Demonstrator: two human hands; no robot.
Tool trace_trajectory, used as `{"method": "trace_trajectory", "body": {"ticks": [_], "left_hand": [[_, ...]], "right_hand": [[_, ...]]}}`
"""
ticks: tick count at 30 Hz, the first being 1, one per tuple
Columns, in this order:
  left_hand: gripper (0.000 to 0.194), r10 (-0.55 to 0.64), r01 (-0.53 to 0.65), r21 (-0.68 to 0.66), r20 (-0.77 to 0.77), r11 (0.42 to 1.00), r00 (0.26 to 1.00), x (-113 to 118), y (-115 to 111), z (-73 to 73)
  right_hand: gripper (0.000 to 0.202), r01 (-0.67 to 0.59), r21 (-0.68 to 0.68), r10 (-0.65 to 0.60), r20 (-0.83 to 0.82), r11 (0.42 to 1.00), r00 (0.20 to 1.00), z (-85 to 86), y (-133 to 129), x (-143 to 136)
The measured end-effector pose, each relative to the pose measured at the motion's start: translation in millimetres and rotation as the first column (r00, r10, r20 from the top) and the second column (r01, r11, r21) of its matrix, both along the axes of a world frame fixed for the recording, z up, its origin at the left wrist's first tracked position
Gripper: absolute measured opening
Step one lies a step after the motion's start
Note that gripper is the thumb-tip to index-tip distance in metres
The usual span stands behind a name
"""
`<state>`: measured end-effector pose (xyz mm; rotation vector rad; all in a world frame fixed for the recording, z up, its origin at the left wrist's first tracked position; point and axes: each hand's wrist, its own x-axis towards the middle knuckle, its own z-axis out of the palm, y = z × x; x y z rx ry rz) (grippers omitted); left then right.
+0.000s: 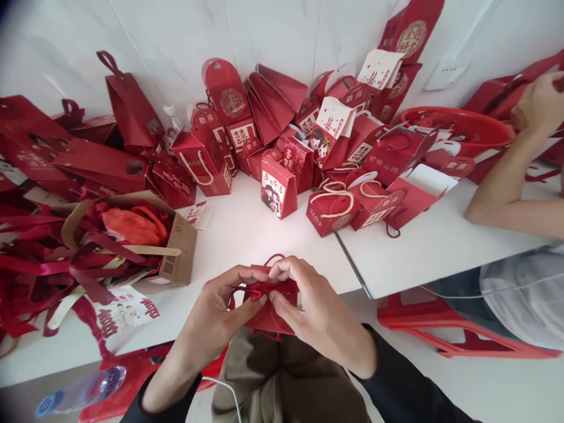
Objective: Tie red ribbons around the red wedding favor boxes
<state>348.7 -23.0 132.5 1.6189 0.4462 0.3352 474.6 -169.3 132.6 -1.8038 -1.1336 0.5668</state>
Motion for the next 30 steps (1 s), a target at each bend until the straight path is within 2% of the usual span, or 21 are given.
{"method": "trace_trajectory", "body": {"ticks": [2, 4, 6, 8, 11, 13, 15, 19, 22, 27, 30], "left_hand": [[0.025, 0.027, -0.028, 0.104, 0.003, 0.994, 1.000, -1, -2, -2.6], [0.027, 0.079, -0.082, 0.265, 0.025, 0.961, 0.997, -2, -6, -7.4], [0.028, 0.121, -0.151, 0.448, 0.095, 0.881, 0.988, -3, -10, -14.8], [0.026, 0.147, -0.229, 0.591, 0.184, 0.773, 0.972, -3, -16, -23.1], [0.023, 0.157, -0.332, 0.693, 0.305, 0.640, 0.939, 0, -23, -32.5], [0.023, 0.142, -0.366, 0.724, 0.352, 0.585, 0.925, 2, -26, -35.9], [0.026, 0.133, -0.382, 0.736, 0.375, 0.559, 0.918, 2, -28, -38.7], [0.033, 0.105, -0.380, 0.728, 0.395, 0.571, 0.913, -3, -28, -47.3], [0.031, 0.101, -0.402, 0.718, 0.424, 0.568, 0.900, -5, -27, -50.5], [0.036, 0.116, -0.462, 0.755, 0.465, 0.465, 0.878, -7, -28, -43.2], [0.038, 0.120, -0.449, 0.770, 0.447, 0.454, 0.887, -11, -29, -40.5]], "right_hand": [[0.020, 0.022, 0.003, -0.022, -0.025, 1.000, 0.999, 2.9, 3, 1], [0.020, 0.039, 0.008, -0.039, -0.040, 0.999, 0.998, 5.9, 6, 1], [0.021, 0.046, 0.015, -0.045, -0.053, 0.999, 0.998, 8.0, 7, 0], [0.023, 0.045, 0.018, -0.044, -0.053, 0.999, 0.998, 8.4, 7, 0], [0.025, 0.041, 0.024, -0.040, -0.035, 0.999, 0.999, 7.6, 4, -1], [0.020, 0.029, 0.024, -0.028, -0.046, 0.999, 0.999, 7.4, 2, -1], [0.011, 0.020, 0.010, -0.019, -0.075, 1.000, 0.997, 8.2, 0, 1], [0.025, -0.049, -0.004, 0.049, -0.046, 0.999, 0.998, 11.4, 1, 9], [0.023, -0.130, -0.010, 0.130, 0.017, 0.991, 0.991, 14.5, 4, 14], [0.012, -0.096, -0.061, 0.100, 0.058, 0.993, 0.993, 19.2, 4, 17], [0.013, -0.059, -0.093, 0.069, 0.112, 0.994, 0.991, 19.7, -1, 19]]}}
